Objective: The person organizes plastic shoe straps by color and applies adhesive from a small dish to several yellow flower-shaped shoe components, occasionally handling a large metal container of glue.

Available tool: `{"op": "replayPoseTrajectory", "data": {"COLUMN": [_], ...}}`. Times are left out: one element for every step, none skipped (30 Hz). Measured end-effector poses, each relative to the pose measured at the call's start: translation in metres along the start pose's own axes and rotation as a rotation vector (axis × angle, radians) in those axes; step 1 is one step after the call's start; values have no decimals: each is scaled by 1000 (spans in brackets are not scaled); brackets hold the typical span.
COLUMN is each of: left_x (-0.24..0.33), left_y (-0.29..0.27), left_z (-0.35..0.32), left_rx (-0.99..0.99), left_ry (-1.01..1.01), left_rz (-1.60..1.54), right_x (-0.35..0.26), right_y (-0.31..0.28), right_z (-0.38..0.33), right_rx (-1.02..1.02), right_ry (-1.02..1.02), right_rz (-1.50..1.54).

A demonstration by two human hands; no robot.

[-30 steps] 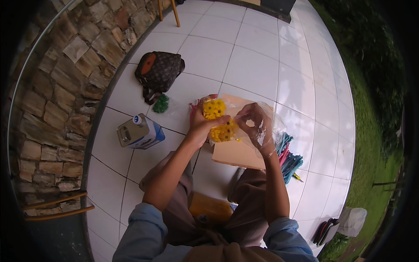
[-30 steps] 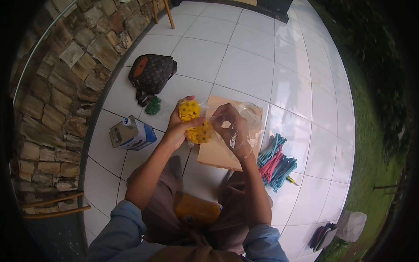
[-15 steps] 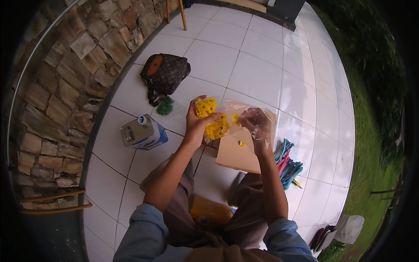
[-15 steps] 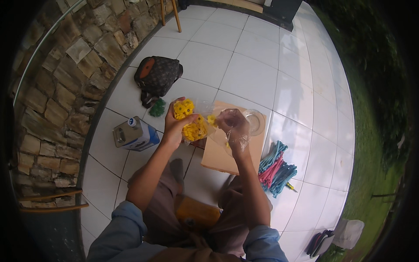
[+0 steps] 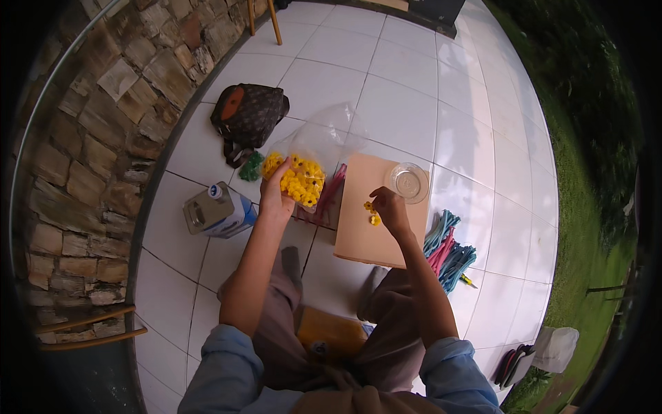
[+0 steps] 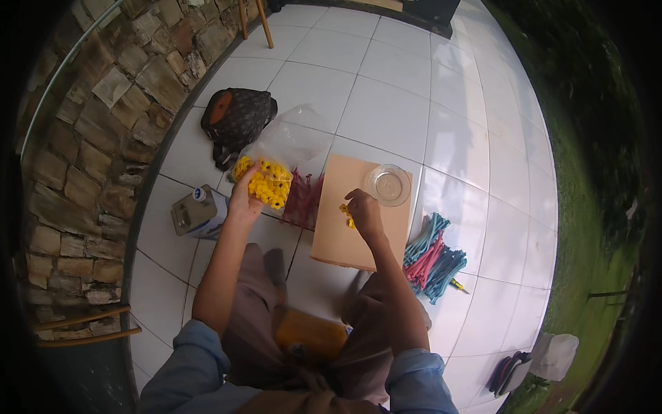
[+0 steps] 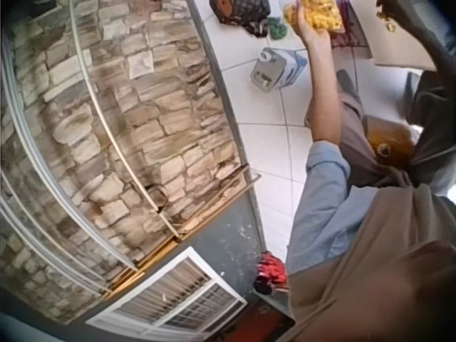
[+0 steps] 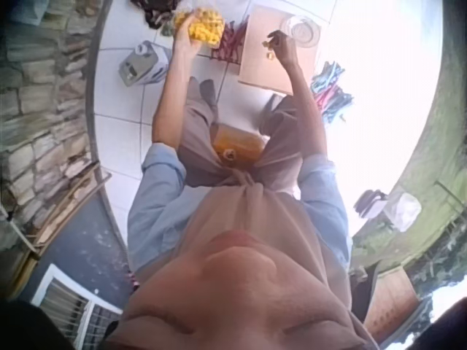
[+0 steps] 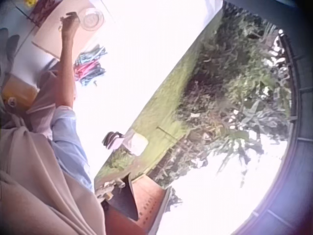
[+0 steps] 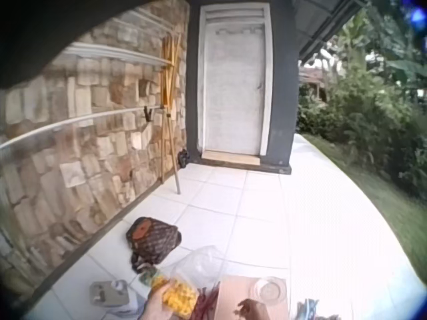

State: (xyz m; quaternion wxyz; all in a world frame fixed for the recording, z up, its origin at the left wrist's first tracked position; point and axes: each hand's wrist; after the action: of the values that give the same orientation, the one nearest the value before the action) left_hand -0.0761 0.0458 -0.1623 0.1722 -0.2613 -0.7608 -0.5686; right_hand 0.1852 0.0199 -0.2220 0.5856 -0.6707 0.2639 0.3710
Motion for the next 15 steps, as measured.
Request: {"op": "replayPoseTrajectory", "data": {"left_x": [-10, -16, -21, -27, -32, -37, -46, -43, -41, -42, -38, -32, -29, -26, -24], "left_y": [9, 10, 11, 12, 13, 15, 19, 16, 14, 14, 11, 9, 11, 16, 21], "left_z": [-2, -2, -2, -3, -3, -3, 0, -1, -1, -1, -3, -8, -8, -10, -15], "left_rx": [-1, -1, -2, -11, -9, -6, -14, -8, -2, 22, 56, 63, 56, 47, 49], "left_ry": [-32, -41, -53, -68, -70, -80, -102, -85, -80, -49, -3, 19, 90, 156, 165], "left_rz": [-4, 14, 31, 43, 45, 45, 36, 37, 41, 32, 30, 29, 55, 85, 84], "right_x": [17, 17, 18, 21, 24, 28, 38, 20, 5, -12, -47, -75, -97, -115, -122], "right_y": [7, 13, 15, 16, 16, 14, 6, 4, -5, -16, -28, -38, -51, -58, -56], "right_z": [0, 0, 2, 1, -1, -1, 1, 7, 9, 11, 12, 10, 4, -1, -3], "right_rx": [-9, 10, 9, 32, 57, 58, 101, 127, 116, 244, 266, 269, 177, 74, 66], "right_ry": [12, 71, 65, 80, 96, 100, 28, -58, 15, -119, -83, -137, -168, -175, -181], "right_rz": [-34, 37, 45, 38, 29, 29, -46, -99, -78, -30, 104, 439, 747, 993, 994]}}
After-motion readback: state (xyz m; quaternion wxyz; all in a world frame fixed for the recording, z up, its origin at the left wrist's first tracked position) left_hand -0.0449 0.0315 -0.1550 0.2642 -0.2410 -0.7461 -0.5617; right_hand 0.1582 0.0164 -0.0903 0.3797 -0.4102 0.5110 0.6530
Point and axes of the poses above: each hand's wrist, its own z-axis towards the middle knuckle, its own y-axis out of the palm, x = y × z, and after that the axes turned 11 degrees about -x, right-handed
